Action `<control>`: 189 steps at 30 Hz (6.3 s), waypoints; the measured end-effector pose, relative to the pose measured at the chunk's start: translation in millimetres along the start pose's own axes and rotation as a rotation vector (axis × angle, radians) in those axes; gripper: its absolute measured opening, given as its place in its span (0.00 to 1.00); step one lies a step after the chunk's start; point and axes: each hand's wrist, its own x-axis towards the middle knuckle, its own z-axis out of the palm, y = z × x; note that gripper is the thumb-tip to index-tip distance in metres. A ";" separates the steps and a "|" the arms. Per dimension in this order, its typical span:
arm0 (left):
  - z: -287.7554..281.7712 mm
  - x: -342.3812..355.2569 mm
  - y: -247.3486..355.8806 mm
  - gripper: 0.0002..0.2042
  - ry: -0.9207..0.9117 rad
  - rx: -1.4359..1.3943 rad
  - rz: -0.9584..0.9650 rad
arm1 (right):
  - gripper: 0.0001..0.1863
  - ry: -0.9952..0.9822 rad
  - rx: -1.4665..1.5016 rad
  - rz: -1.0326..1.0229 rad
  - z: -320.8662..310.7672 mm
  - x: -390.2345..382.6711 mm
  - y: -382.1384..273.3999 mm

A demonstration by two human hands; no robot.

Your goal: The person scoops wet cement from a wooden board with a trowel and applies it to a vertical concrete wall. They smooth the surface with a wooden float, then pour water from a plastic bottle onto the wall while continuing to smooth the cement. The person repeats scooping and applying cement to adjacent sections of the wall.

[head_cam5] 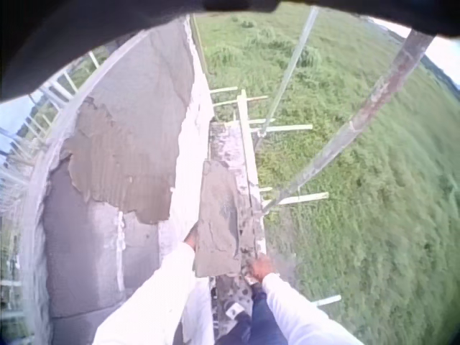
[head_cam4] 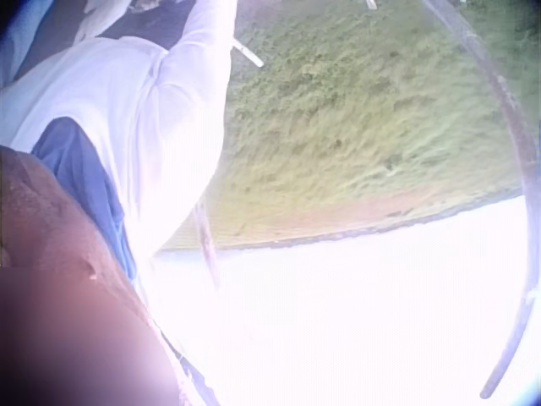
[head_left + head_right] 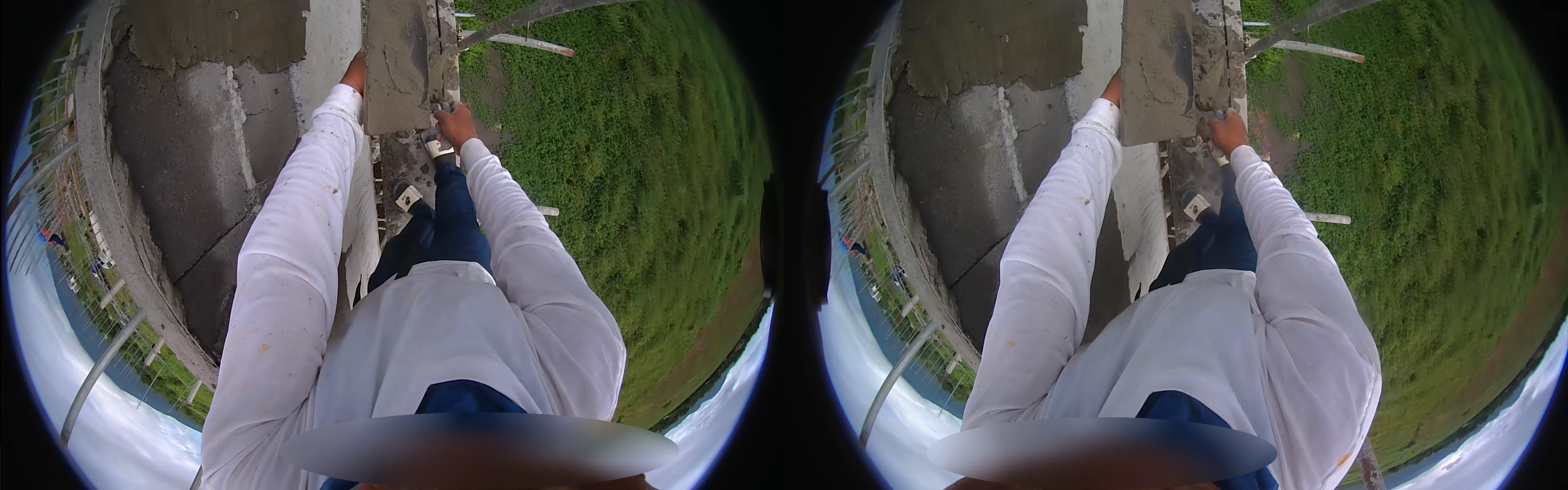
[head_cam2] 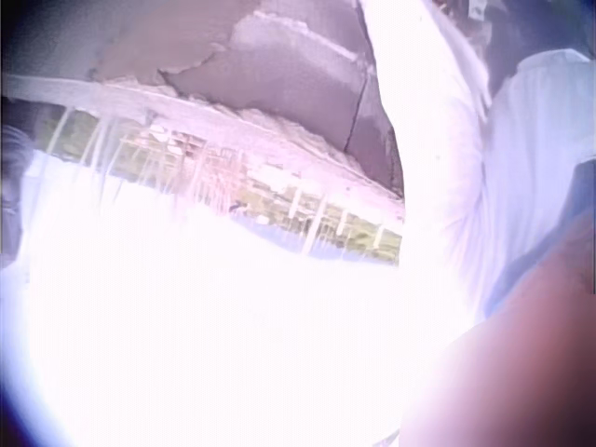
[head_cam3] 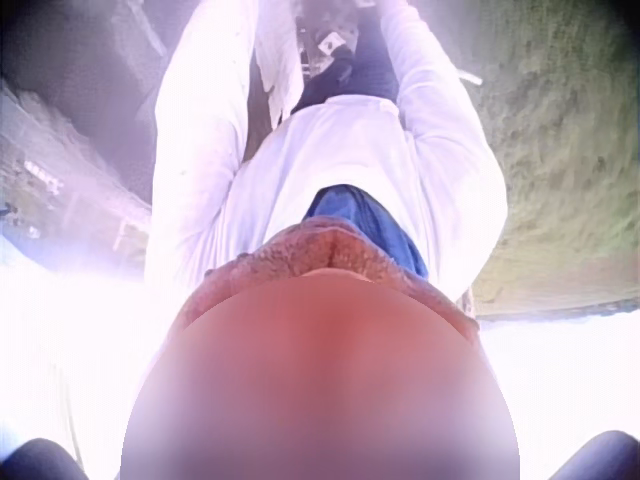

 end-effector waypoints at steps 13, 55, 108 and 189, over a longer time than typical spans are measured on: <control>-34.2 79.5 -339.3 0.17 0.284 -0.433 -0.465 | 0.22 0.002 -0.739 0.206 -1.1 214.1 148.8; 78.0 100.0 -194.0 0.23 -0.121 -0.911 -0.042 | 0.17 0.082 -0.520 -0.379 -64.1 -47.3 -109.7; 82.3 -109.8 268.3 0.23 -0.218 -0.702 0.630 | 0.06 0.110 0.455 -0.489 -251.9 -309.7 -245.5; -382.4 -457.4 335.5 0.26 1.271 2.139 1.107 | 0.20 0.003 -0.215 -0.595 90.6 -77.7 -281.1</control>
